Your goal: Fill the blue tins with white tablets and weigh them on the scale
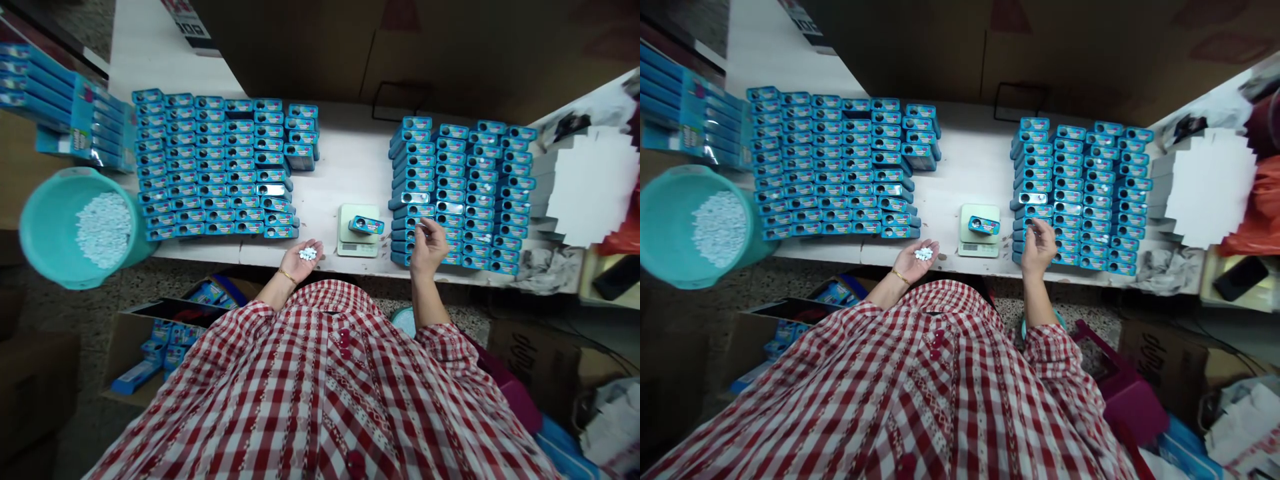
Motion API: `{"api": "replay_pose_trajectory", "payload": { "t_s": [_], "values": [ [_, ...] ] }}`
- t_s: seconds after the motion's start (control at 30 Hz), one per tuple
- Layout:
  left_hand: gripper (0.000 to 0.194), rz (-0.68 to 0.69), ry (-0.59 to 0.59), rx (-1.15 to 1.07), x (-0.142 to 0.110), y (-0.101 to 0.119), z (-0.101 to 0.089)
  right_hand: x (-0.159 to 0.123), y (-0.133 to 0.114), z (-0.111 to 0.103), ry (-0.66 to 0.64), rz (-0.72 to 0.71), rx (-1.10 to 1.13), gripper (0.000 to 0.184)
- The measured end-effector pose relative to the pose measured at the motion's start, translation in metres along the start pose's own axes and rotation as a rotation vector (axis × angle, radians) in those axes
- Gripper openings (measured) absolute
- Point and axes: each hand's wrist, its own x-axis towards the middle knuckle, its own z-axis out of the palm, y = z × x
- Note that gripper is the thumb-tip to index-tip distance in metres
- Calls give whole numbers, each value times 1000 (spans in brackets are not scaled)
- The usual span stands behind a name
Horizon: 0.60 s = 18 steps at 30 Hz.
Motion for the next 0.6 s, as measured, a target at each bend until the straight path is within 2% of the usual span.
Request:
{"api": "replay_pose_trajectory", "payload": {
  "t_s": [0.07,0.17,0.3,0.37,0.43,0.53,0.6],
  "values": [
    [21,3,8,-3,0,1,0,-1,1,1,-42,-6,-3,29],
    [21,12,1,-5,0,2,0,1,0,4,-172,-42,-35,35],
    [21,-7,-59,39,-2,1,4,-2,-16,11,-339,-208,-168,40],
    [22,-37,-117,80,-4,-2,10,-13,-32,20,-433,-308,-211,33],
    [24,-73,-184,114,-5,-6,17,-30,-49,31,-591,-398,-196,27],
    [27,-106,-236,150,-5,-14,27,-56,-70,52,-829,-513,-218,30],
    [28,-108,-231,165,-4,-19,32,-66,-76,64,-919,-542,-331,33]
  ]
}}
